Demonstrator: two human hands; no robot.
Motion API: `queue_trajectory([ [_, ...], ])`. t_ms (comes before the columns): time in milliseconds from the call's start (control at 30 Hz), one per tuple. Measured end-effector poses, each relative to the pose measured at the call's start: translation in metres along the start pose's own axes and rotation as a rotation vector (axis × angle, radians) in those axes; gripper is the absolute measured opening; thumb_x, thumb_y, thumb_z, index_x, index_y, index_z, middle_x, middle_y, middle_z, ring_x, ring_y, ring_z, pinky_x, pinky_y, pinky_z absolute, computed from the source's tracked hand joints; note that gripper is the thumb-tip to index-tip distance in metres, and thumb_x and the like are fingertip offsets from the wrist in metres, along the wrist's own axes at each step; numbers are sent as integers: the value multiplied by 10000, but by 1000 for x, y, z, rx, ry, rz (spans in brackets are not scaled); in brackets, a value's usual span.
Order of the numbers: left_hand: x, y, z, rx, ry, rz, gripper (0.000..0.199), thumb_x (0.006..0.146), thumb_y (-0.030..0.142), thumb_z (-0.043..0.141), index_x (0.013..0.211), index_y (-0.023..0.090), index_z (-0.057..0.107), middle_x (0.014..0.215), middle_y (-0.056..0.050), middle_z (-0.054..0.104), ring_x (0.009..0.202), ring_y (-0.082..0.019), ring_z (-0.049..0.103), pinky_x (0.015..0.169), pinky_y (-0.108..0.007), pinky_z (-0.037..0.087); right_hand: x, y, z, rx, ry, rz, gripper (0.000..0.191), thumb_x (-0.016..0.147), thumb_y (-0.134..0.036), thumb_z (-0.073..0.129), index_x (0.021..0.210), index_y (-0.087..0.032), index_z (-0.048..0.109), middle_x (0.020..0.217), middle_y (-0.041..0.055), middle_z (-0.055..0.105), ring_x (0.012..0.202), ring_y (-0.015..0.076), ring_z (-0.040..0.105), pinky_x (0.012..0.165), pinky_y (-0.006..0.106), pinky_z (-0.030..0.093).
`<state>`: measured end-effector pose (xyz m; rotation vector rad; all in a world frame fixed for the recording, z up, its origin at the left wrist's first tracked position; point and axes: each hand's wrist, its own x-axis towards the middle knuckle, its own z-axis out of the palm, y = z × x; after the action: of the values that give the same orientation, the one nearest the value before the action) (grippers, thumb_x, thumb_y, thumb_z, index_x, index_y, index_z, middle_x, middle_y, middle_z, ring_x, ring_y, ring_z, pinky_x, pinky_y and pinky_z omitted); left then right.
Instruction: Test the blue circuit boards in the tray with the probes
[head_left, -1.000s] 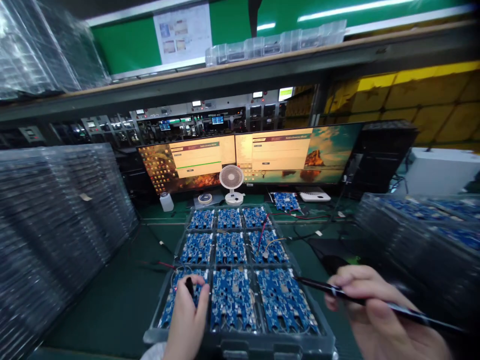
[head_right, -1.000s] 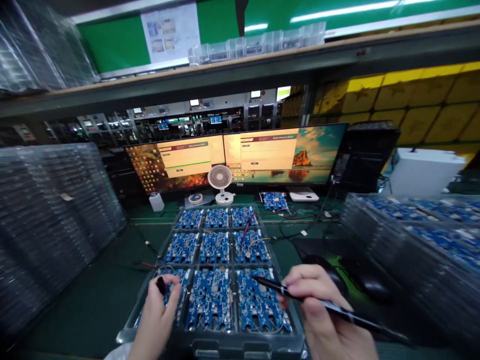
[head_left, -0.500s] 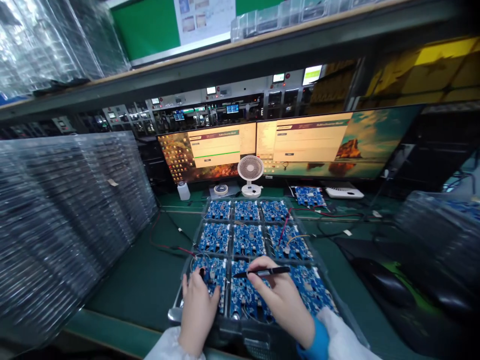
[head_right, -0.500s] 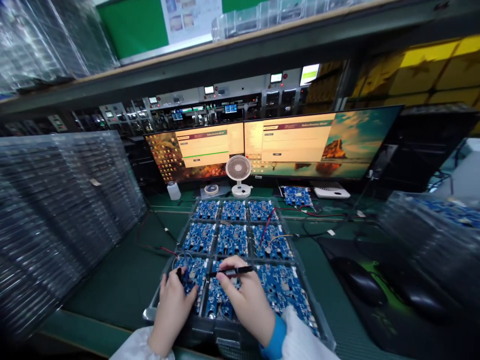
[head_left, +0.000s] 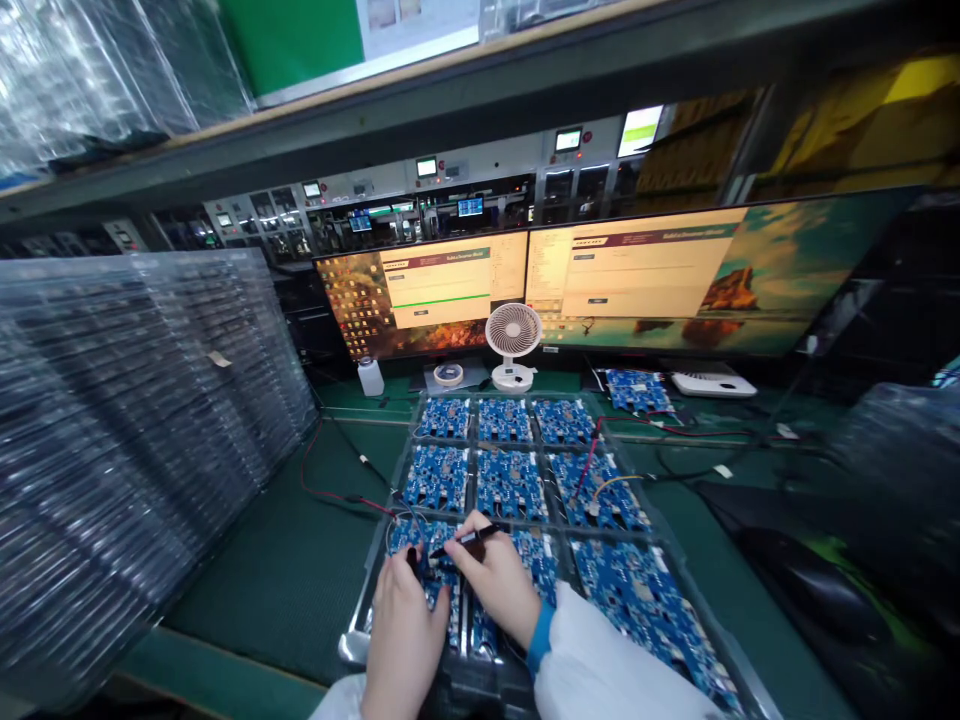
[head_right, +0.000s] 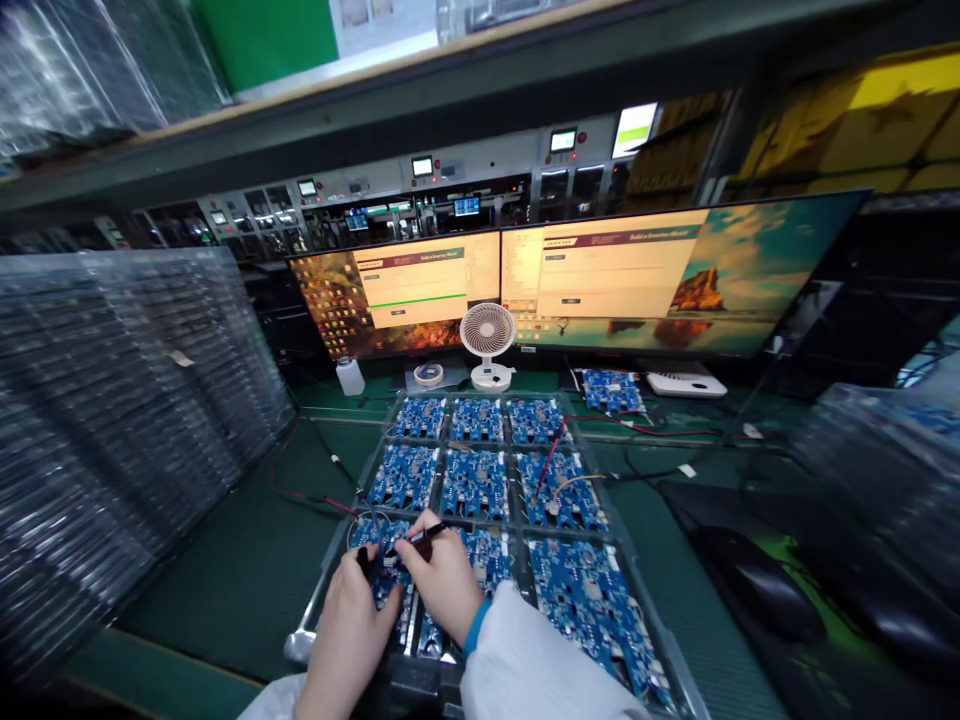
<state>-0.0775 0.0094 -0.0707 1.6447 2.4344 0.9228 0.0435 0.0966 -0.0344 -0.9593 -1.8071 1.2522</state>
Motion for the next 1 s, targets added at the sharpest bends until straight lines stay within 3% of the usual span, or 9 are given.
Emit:
queue_trajectory([
  [1000, -2, 2, 0, 33, -5, -1, 325, 829, 252, 477, 1129, 128, 454, 1106, -185, 631, 1120, -330, 599, 922, -500, 515, 1, 10, 9, -39, -54, -14, 100, 821, -268, 532, 733, -220, 532, 706, -6, 583, 688, 173, 562, 661, 299, 411],
])
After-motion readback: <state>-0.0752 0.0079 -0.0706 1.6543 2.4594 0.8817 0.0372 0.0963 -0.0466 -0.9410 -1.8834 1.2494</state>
